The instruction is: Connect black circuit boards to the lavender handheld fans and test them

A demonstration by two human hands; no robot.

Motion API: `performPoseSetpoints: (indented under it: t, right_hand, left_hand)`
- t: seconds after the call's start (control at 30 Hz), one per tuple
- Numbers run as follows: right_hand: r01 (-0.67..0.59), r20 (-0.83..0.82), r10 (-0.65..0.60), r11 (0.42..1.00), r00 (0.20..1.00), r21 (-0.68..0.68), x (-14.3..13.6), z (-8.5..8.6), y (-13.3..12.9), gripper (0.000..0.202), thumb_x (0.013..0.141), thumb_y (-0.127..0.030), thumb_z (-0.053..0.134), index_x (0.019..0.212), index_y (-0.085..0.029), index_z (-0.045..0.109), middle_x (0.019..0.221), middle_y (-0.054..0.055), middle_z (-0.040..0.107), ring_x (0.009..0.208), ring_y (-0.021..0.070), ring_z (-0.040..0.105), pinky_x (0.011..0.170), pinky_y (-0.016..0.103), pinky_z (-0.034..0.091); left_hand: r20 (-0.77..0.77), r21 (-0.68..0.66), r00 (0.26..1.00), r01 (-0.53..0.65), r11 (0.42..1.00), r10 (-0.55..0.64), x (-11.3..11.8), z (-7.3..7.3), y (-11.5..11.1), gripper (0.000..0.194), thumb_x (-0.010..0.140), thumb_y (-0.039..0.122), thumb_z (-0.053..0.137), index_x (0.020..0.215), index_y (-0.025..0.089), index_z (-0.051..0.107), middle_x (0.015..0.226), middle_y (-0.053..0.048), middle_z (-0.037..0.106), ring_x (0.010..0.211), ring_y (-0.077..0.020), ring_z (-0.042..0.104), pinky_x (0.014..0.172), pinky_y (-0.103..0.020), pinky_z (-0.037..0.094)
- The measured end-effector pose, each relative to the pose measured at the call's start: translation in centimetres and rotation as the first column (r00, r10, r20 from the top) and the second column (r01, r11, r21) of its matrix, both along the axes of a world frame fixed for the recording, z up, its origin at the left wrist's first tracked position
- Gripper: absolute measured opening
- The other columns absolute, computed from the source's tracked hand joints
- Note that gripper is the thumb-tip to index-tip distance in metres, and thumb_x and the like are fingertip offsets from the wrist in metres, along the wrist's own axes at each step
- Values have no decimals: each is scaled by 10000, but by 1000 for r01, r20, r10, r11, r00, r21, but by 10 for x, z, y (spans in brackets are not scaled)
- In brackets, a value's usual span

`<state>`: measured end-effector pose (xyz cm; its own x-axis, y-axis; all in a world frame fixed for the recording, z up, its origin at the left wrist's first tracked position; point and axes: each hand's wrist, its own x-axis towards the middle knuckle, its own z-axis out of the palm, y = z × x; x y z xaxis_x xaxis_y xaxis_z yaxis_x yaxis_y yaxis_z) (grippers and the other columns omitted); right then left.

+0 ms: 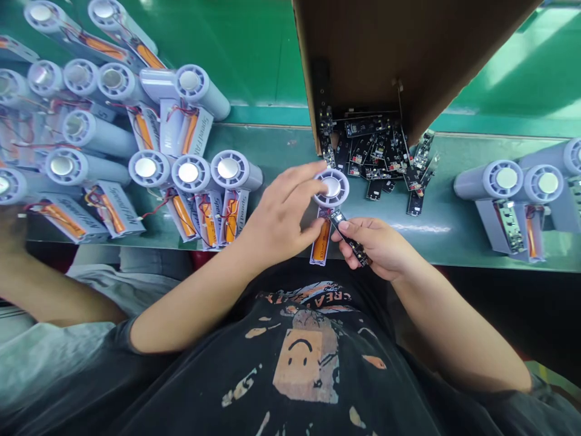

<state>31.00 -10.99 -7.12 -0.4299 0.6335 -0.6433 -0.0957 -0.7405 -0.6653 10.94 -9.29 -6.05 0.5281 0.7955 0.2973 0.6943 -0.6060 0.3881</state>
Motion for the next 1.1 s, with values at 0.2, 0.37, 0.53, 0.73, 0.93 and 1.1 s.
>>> performPoseSetpoints:
  t: [0.2, 0.37, 0.53, 0.73, 0.93, 1.1]
  right_hand:
    - [12, 5, -12, 1000, 1000, -6, -3, 1, 2, 442, 619, -537, 862, 699, -142, 682, 457, -44, 565, 359, 53, 477, 368, 173, 362]
    - [22, 14, -22, 1000, 1000, -4, -2, 1, 3, 447, 626, -543, 852, 705, -141, 674, 459, -46, 567, 356, 57, 482, 367, 178, 362]
    - [-35, 99, 31, 998, 995, 43, -3, 4, 3, 413, 685, -528, 802, 703, -141, 658, 457, -41, 564, 344, 58, 463, 362, 190, 332]
    - [-148, 248, 130, 987, 960, 57, -6, 10, 3, 285, 834, -397, 670, 685, -158, 625, 453, -53, 543, 334, 44, 427, 366, 183, 301]
    - [-389, 445, 308, 916, 841, 102, -6, 18, 0, 227, 924, -385, 539, 868, -180, 622, 494, -62, 527, 371, 75, 424, 404, 216, 324]
    - [-671, 846, -117, 557, 520, 489, -10, 29, -13, 309, 910, -283, 561, 1212, -223, 584, 939, 42, 658, 650, 144, 573, 574, 276, 426]
  left_hand:
    - [-49, -186, 995, 72, 980, -82, 8, 8, 15, 689, 824, 89, 527, 1487, 110, 341, 1567, -148, 400, 1446, -289, 370, 1208, -452, 327]
    - [-114, -162, 993, 2, 987, -21, 13, 9, 17, 587, 841, 57, 502, 1424, 74, 436, 1500, -163, 472, 1349, -296, 456, 1160, -460, 380]
    - [-116, -164, 993, -54, 985, 35, 11, 11, 16, 578, 835, 81, 551, 1404, 142, 469, 1415, -127, 523, 1255, -293, 497, 1087, -466, 432]
    - [-112, -163, 994, -39, 986, 21, 1, 14, -1, 684, 820, 84, 566, 1473, 203, 400, 1418, -135, 458, 1354, -341, 386, 1122, -544, 363]
    - [-190, -112, 982, -34, 993, 12, -13, 10, -5, 593, 854, 91, 592, 1409, 267, 478, 1251, -110, 505, 1230, -313, 479, 1050, -539, 422]
    - [-140, -64, 988, -77, 995, 67, -17, 4, -6, 400, 845, 193, 677, 1229, 186, 567, 1278, -140, 524, 1229, -323, 508, 1037, -513, 458]
